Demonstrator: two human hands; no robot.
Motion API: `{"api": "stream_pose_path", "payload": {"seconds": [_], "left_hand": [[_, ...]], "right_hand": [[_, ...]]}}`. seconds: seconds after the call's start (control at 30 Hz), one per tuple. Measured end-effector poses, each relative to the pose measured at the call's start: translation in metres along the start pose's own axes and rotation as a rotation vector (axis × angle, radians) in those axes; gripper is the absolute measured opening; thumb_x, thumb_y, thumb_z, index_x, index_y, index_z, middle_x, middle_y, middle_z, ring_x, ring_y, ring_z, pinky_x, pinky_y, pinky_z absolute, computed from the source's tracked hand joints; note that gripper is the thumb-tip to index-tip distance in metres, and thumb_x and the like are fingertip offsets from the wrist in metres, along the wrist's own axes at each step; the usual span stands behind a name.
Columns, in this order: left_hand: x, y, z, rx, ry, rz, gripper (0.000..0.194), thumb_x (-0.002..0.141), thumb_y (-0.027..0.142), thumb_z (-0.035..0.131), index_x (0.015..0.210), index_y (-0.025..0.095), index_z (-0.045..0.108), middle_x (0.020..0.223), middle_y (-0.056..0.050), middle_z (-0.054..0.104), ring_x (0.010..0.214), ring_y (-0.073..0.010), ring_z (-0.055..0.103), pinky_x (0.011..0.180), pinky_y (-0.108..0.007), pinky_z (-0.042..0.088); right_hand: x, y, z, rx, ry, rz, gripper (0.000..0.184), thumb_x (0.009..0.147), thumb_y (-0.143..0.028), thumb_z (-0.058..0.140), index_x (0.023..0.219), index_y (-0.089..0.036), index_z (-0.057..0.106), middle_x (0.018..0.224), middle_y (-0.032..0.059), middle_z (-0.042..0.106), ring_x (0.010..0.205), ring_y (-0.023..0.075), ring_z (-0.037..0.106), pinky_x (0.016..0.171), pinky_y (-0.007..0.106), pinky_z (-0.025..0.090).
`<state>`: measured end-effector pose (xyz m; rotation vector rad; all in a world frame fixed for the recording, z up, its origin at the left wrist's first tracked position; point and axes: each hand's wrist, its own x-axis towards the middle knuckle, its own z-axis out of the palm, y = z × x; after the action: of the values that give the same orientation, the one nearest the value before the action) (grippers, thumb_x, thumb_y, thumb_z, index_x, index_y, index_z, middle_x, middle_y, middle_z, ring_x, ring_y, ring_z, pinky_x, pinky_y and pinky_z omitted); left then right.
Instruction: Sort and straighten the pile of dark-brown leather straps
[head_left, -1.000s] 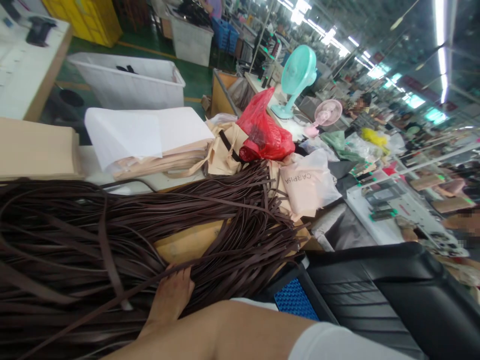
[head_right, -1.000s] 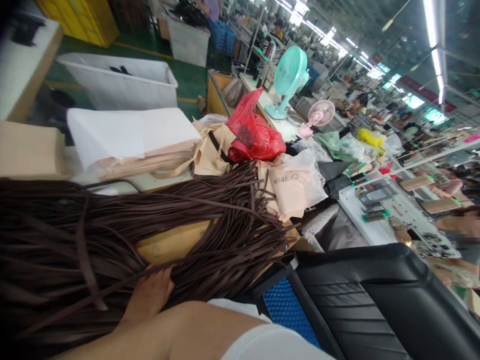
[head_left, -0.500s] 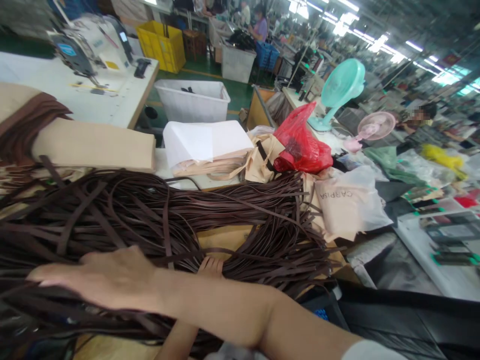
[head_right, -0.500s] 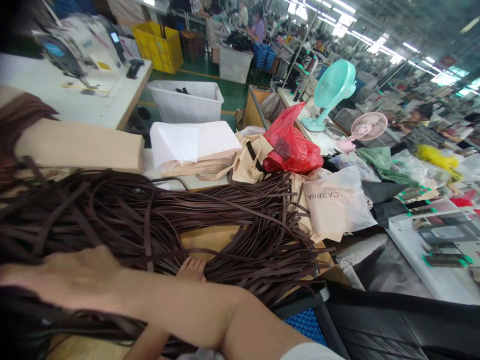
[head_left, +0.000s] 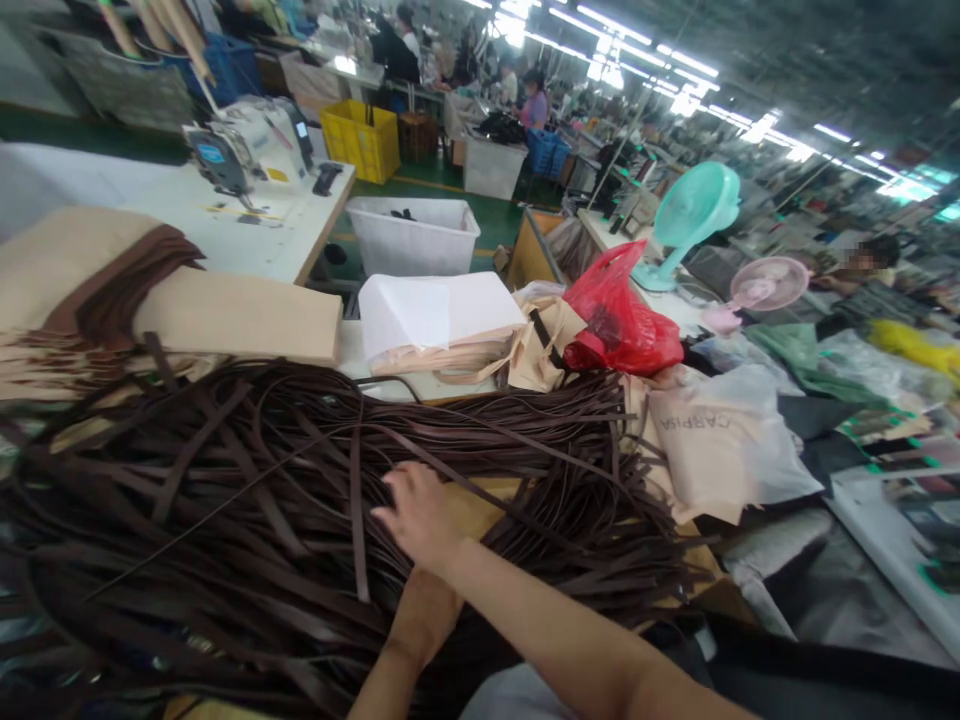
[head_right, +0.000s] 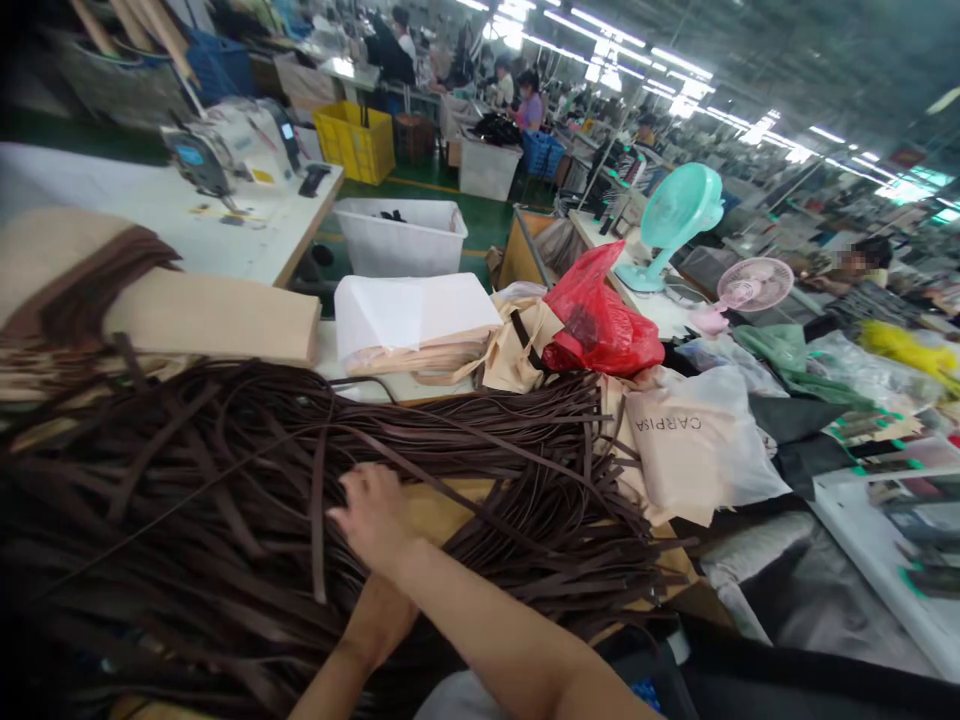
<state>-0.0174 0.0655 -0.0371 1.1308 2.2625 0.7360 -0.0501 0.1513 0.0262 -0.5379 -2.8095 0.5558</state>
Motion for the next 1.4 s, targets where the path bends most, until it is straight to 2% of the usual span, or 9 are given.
{"api": "stream_pose_path", "payload": {"seconds": [0.1,0.27,0.4,0.57,0.7,0.87,1.07,1.27,1.4], "left_hand": [[-0.01,-0.009,0.003,0.108,-0.072,0.235,0.02,0.079,0.017,0.058,0.098,0.014,0.064,0.101,-0.007,0.066,0.105,-0.0221,0.058,0.107,-0.044,0.033],[-0.012,-0.011,0.005,0.292,-0.084,0.326,0.029,0.074,0.01,0.048,0.098,0.014,0.064,0.1,-0.008,0.065,0.103,-0.0235,0.057,0.111,-0.043,0.03],[-0.013,-0.01,0.005,0.365,-0.069,0.351,0.038,0.075,0.009,0.045,0.109,0.01,0.061,0.128,-0.014,0.055,0.12,-0.028,0.049,0.111,-0.045,0.031],[-0.012,-0.017,0.012,0.442,-0.028,0.467,0.041,0.075,0.005,0.04,0.11,0.009,0.062,0.148,-0.014,0.036,0.14,-0.0255,0.023,0.118,-0.044,0.018],[-0.008,-0.018,0.012,0.457,-0.123,0.499,0.042,0.075,0.008,0.042,0.112,0.009,0.06,0.129,-0.015,0.055,0.129,-0.0242,0.042,0.116,-0.041,0.022],[-0.006,-0.012,0.004,0.483,-0.17,0.452,0.033,0.078,0.014,0.044,0.106,0.015,0.062,0.1,-0.01,0.064,0.102,-0.0236,0.057,0.108,-0.043,0.03],[-0.008,-0.01,0.006,0.509,-0.174,0.42,0.056,0.077,0.014,0.045,0.132,0.01,0.043,0.108,-0.012,0.062,0.105,-0.025,0.054,0.108,-0.042,0.028],[-0.007,-0.006,0.005,0.493,-0.19,0.41,0.026,0.079,0.019,0.047,0.1,0.015,0.061,0.097,-0.009,0.063,0.097,-0.0234,0.055,0.107,-0.04,0.029],[-0.005,-0.008,0.004,0.474,-0.185,0.408,0.022,0.078,0.022,0.05,0.095,0.015,0.062,0.096,-0.008,0.062,0.098,-0.0229,0.054,0.107,-0.039,0.029]], "right_hand": [[-0.047,0.076,0.0,-0.296,-0.12,0.371,0.044,0.085,-0.039,0.062,0.118,-0.013,0.048,0.119,0.0158,0.048,0.109,0.0269,0.045,0.094,0.04,0.04],[-0.057,0.145,0.012,-0.352,-0.279,0.301,0.018,0.087,-0.014,0.052,0.105,-0.011,0.057,0.103,0.0178,0.056,0.102,0.0295,0.05,0.09,0.046,0.041],[-0.071,0.145,0.017,-0.33,-0.374,0.129,0.025,0.089,-0.006,0.041,0.107,-0.014,0.056,0.105,0.0152,0.058,0.103,0.0261,0.054,0.086,0.042,0.045],[-0.11,0.124,0.023,-0.249,-0.551,-0.128,0.032,0.093,-0.018,0.044,0.124,-0.021,0.046,0.095,0.0069,0.064,0.08,0.02,0.062,0.066,0.032,0.051],[-0.118,0.122,0.022,-0.194,-0.614,-0.246,0.026,0.094,-0.022,0.044,0.119,-0.024,0.051,0.097,0.0034,0.064,0.074,0.0167,0.063,0.065,0.029,0.051],[-0.104,0.137,0.013,-0.193,-0.531,-0.15,0.03,0.096,-0.042,0.041,0.097,-0.02,0.061,0.091,0.0052,0.063,0.076,0.0189,0.062,0.065,0.03,0.05],[-0.064,0.157,0.012,-0.265,-0.297,0.114,0.03,0.095,-0.014,0.034,0.118,-0.011,0.053,0.109,0.0168,0.056,0.103,0.0257,0.053,0.087,0.04,0.044],[-0.052,0.153,0.02,-0.21,-0.338,-0.033,0.023,0.092,-0.012,0.044,0.108,-0.019,0.058,0.11,0.0096,0.057,0.107,0.0226,0.047,0.096,0.037,0.036],[-0.056,0.151,0.029,-0.188,-0.365,-0.048,0.026,0.089,-0.006,0.043,0.11,-0.015,0.056,0.109,0.0106,0.057,0.109,0.0223,0.047,0.099,0.037,0.034]]}}
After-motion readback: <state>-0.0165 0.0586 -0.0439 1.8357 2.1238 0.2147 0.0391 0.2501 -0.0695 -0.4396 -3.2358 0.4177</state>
